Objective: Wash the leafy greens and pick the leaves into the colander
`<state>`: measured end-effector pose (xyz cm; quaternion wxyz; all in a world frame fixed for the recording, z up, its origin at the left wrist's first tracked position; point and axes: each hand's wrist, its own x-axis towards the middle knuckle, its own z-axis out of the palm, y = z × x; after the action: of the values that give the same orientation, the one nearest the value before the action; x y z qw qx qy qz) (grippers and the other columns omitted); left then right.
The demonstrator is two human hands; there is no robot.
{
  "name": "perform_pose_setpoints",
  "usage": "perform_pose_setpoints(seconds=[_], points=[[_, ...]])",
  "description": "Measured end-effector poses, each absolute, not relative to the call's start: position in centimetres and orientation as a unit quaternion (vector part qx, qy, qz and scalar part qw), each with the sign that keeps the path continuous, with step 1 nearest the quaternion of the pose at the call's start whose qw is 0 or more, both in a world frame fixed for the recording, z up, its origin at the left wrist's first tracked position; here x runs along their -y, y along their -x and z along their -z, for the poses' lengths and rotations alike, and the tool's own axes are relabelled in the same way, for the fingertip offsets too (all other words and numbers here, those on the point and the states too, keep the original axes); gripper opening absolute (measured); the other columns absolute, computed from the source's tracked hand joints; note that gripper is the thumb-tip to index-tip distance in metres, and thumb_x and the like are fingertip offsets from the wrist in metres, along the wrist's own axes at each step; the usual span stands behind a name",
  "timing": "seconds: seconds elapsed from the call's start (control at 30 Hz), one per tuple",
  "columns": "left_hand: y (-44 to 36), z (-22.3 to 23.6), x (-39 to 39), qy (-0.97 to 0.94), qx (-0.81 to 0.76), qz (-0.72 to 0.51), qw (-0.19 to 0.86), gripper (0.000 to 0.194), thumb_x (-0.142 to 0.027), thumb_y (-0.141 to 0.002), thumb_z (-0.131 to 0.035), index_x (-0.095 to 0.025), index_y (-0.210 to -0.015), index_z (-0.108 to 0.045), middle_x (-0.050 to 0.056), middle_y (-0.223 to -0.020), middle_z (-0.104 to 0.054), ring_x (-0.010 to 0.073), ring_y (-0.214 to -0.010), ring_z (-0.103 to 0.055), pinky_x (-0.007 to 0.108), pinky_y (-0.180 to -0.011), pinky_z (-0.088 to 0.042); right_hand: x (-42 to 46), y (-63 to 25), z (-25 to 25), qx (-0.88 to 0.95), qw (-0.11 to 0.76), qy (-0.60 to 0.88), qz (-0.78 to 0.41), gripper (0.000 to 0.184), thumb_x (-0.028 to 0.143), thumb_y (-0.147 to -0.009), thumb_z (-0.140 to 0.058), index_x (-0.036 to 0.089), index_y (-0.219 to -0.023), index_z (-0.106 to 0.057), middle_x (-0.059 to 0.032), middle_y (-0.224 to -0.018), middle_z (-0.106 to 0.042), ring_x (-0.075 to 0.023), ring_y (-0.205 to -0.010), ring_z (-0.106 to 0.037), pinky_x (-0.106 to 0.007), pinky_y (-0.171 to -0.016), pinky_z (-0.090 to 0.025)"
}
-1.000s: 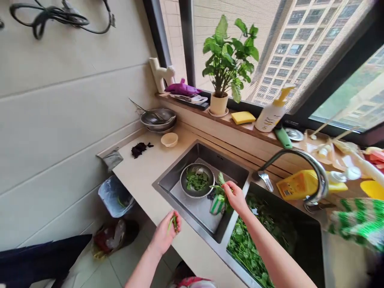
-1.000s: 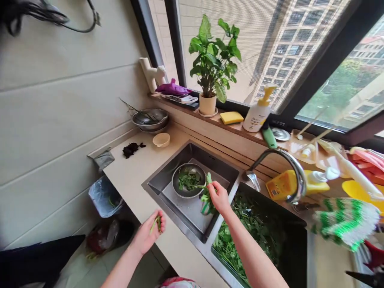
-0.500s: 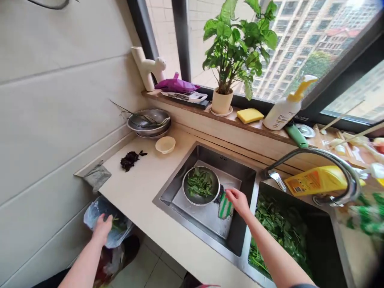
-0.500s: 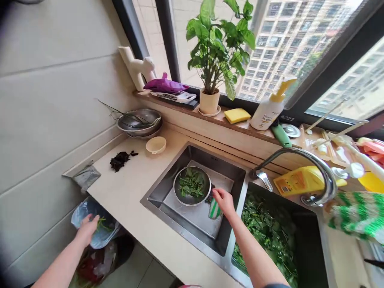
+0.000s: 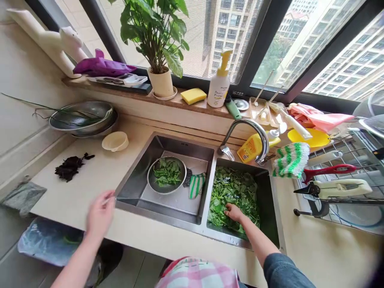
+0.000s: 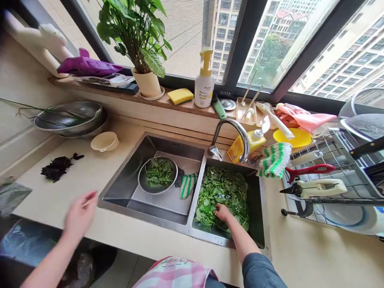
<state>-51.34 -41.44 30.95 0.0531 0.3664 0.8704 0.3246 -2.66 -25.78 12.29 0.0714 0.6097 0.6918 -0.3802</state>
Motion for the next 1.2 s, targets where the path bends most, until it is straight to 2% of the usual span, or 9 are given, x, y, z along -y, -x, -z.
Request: perform_pose_setpoints(seconds=[0.17, 0.27, 0.33, 0.5, 0.67, 0.77, 0.93, 1.07, 1.2], points=[[32.0, -30.7, 35.4, -0.598, -0.681, -0.33, 0.264, 0.027, -0.032, -0.084, -0.038, -0.021, -0.096, -0.06, 0.006, -0.102, -0.061, 0.0184, -0.097, -0.055, 0.032, -0.087, -0.044, 24.1, 1.3, -13.7, -0.698, 0.064, -0.647, 0.302, 0.026, 0.018, -0.078, -0.046, 0.016, -0.099, -0.061, -0.0115, -0.097, -0.061, -0.0214, -0.088, -0.058, -0.028, -0.071, -0.039], [21.9, -27.4, 33.1, -0.691, -0.582, -0.188, 0.385, 0.03, -0.026, -0.082, -0.043, -0.022, -0.107, -0.059, 0.007, -0.108, -0.06, 0.0192, -0.102, -0.054, 0.032, -0.091, -0.041, 23.6, 3.2, -14.7, -0.759, 0.0, -0.597, 0.261, 0.032, 0.021, -0.083, -0.039, 0.023, -0.11, -0.055, -0.0082, -0.106, -0.056, -0.0185, -0.091, -0.056, -0.026, -0.072, -0.038], [17.2, -24.0, 31.7, -0.69, -0.61, -0.056, 0.385, 0.035, -0.024, -0.077, -0.049, -0.016, -0.109, -0.059, 0.014, -0.119, -0.054, 0.0278, -0.114, -0.046, 0.042, -0.096, -0.036, 23.5, 4.8, -14.6, -0.796, -0.015, -0.543, 0.269, 0.032, 0.02, -0.08, -0.045, 0.026, -0.109, -0.056, -0.006, -0.109, -0.054, -0.0167, -0.091, -0.056, -0.024, -0.072, -0.038], [13.7, -16.1, 29.3, -0.614, -0.665, 0.167, 0.392, 0.081, -0.007, -0.053, -0.063, -0.009, -0.13, -0.038, 0.021, -0.142, -0.021, 0.0352, -0.132, -0.016, 0.056, -0.104, -0.009, 22.5, 3.0, -11.8, -0.728, 0.003, -0.582, 0.362, 0.017, 0.02, -0.071, -0.056, 0.02, -0.086, -0.065, -0.0075, -0.1, -0.057, -0.0181, -0.083, -0.058, -0.027, -0.072, -0.04], [14.9, -15.5, 28.0, -0.572, -0.69, 0.068, 0.438, 0.058, -0.014, -0.056, -0.064, -0.016, -0.113, -0.057, 0.02, -0.126, -0.049, 0.0367, -0.117, -0.042, 0.056, -0.099, -0.021, 21.6, -2.2, -11.6, -0.679, -0.056, -0.601, 0.417, 0.015, 0.023, -0.07, -0.058, 0.017, -0.08, -0.066, -0.007, -0.094, -0.061, -0.0174, -0.087, -0.057, -0.025, -0.074, -0.041], [15.3, -17.4, 27.2, -0.587, -0.677, -0.035, 0.442, 0.032, -0.024, -0.074, -0.049, -0.02, -0.103, -0.063, 0.013, -0.11, -0.06, 0.027, -0.104, -0.053, 0.043, -0.092, -0.035, 22.6, -2.8, -13.9, -0.572, -0.145, -0.577, 0.565, 0.027, 0.04, -0.07, -0.058, 0.019, -0.087, -0.065, -0.0043, -0.09, -0.062, -0.0149, -0.072, -0.057, -0.022, -0.056, -0.039], [15.5, -20.0, 26.7, -0.458, -0.585, -0.319, 0.589, 0.031, -0.03, -0.076, -0.047, -0.014, -0.098, -0.061, 0.008, -0.087, -0.066, 0.0168, -0.075, -0.059, 0.029, -0.07, -0.045, 24.9, -1.7, -18.7, -0.435, -0.203, -0.471, 0.74, 0.038, 0.051, -0.072, -0.056, 0.019, -0.091, -0.063, 0.0006, -0.067, -0.057, -0.0083, -0.051, -0.045, -0.019, -0.044, -0.025], [15.7, -20.4, 27.2, -0.405, -0.58, -0.344, 0.617, 0.023, -0.028, -0.066, -0.059, -0.012, -0.082, -0.063, 0.005, -0.071, -0.066, 0.0142, -0.062, -0.057, 0.026, -0.061, -0.044, 25.9, -0.6, -20.7, -0.5, -0.198, -0.48, 0.693, 0.037, 0.052, -0.075, -0.05, 0.017, -0.081, -0.06, 0.0021, -0.062, -0.052, -0.0073, -0.047, -0.038, -0.02, -0.044, -0.024], [15.5, -19.7, 28.0, -0.435, -0.639, -0.309, 0.554, 0.012, -0.021, -0.062, -0.06, -0.013, -0.072, -0.063, 0.003, -0.065, -0.064, 0.0141, -0.06, -0.056, 0.025, -0.059, -0.043, 26.6, 0.3, -21.3, -0.691, -0.167, -0.492, 0.503, 0.028, 0.037, -0.083, -0.039, 0.019, -0.067, -0.053, 0.0033, -0.056, -0.046, -0.0098, -0.052, -0.038, -0.021, -0.051, -0.028]])
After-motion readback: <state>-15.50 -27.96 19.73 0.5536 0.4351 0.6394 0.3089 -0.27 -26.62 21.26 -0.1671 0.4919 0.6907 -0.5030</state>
